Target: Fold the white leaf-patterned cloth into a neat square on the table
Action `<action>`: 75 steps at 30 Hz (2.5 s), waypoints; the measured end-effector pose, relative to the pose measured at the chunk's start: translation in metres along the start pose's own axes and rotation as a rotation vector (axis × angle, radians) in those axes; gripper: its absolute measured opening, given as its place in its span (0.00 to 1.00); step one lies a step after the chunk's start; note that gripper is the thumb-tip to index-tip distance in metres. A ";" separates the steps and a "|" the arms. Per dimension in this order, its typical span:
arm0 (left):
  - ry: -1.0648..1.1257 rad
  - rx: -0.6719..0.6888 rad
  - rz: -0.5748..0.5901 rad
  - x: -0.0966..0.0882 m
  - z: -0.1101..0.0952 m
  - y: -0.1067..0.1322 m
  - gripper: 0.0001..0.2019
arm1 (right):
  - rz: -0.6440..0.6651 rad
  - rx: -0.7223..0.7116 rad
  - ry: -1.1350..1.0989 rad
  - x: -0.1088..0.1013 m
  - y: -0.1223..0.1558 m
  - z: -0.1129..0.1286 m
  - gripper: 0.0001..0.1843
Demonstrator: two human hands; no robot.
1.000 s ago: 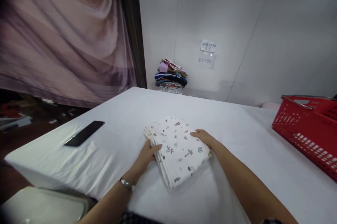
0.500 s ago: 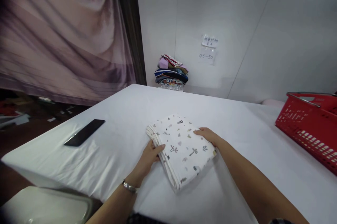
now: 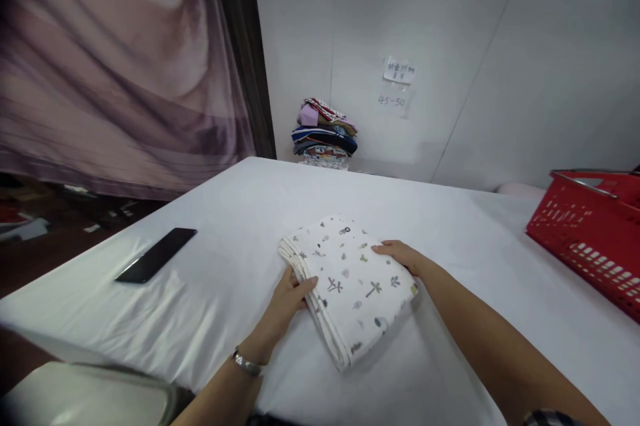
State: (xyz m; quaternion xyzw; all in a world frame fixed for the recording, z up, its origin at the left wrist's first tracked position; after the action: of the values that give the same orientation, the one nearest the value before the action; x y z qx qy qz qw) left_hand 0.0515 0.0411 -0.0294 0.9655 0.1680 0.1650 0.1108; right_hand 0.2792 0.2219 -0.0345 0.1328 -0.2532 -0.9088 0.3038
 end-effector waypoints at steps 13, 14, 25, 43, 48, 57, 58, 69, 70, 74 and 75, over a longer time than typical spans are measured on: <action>-0.043 -0.038 -0.072 -0.001 0.000 -0.002 0.32 | 0.097 0.002 -0.059 0.000 0.000 0.003 0.26; -0.042 -0.036 -0.081 -0.001 0.000 -0.003 0.32 | 0.101 0.014 -0.056 0.000 -0.001 0.004 0.25; -0.032 -0.031 -0.121 -0.003 0.004 -0.006 0.34 | 0.264 0.038 -0.162 0.008 -0.002 0.017 0.26; 0.076 -0.003 -0.024 0.006 -0.008 0.005 0.35 | 0.138 -0.114 0.220 0.013 0.018 0.046 0.24; 0.086 0.017 -0.011 0.005 -0.006 0.003 0.35 | 0.099 -0.180 0.340 0.023 0.033 0.057 0.21; 0.067 0.092 0.004 0.006 -0.008 0.007 0.33 | -0.022 -0.297 0.538 0.041 0.050 0.072 0.17; 0.064 0.095 0.006 0.006 -0.010 0.009 0.34 | -0.033 -0.316 0.572 0.043 0.050 0.072 0.17; 0.091 0.115 0.017 0.003 -0.012 0.006 0.35 | -0.150 -0.473 1.203 0.093 0.077 0.098 0.19; 0.068 0.110 -0.005 0.002 -0.013 0.005 0.36 | -0.152 -0.469 1.263 0.098 0.078 0.101 0.20; -0.003 0.095 0.004 -0.003 -0.012 -0.002 0.40 | -0.142 -0.528 1.406 0.118 0.079 0.104 0.21; -0.021 0.084 0.001 -0.005 -0.011 -0.005 0.42 | -0.135 -0.532 1.423 0.123 0.079 0.103 0.21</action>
State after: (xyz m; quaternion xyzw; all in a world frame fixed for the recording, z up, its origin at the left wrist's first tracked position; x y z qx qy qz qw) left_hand 0.0412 0.0456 -0.0217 0.9711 0.1731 0.1480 0.0717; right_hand 0.1810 0.1306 0.0838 0.6239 0.2398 -0.6513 0.3593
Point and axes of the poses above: each hand's wrist, its own y-axis away from the middle knuckle, its own x-axis out of the palm, z = x × y, the point moved 3 cm from there along -y, towards the middle knuckle, and after that the axes turned 1 degree about z, right-handed, at the moved point
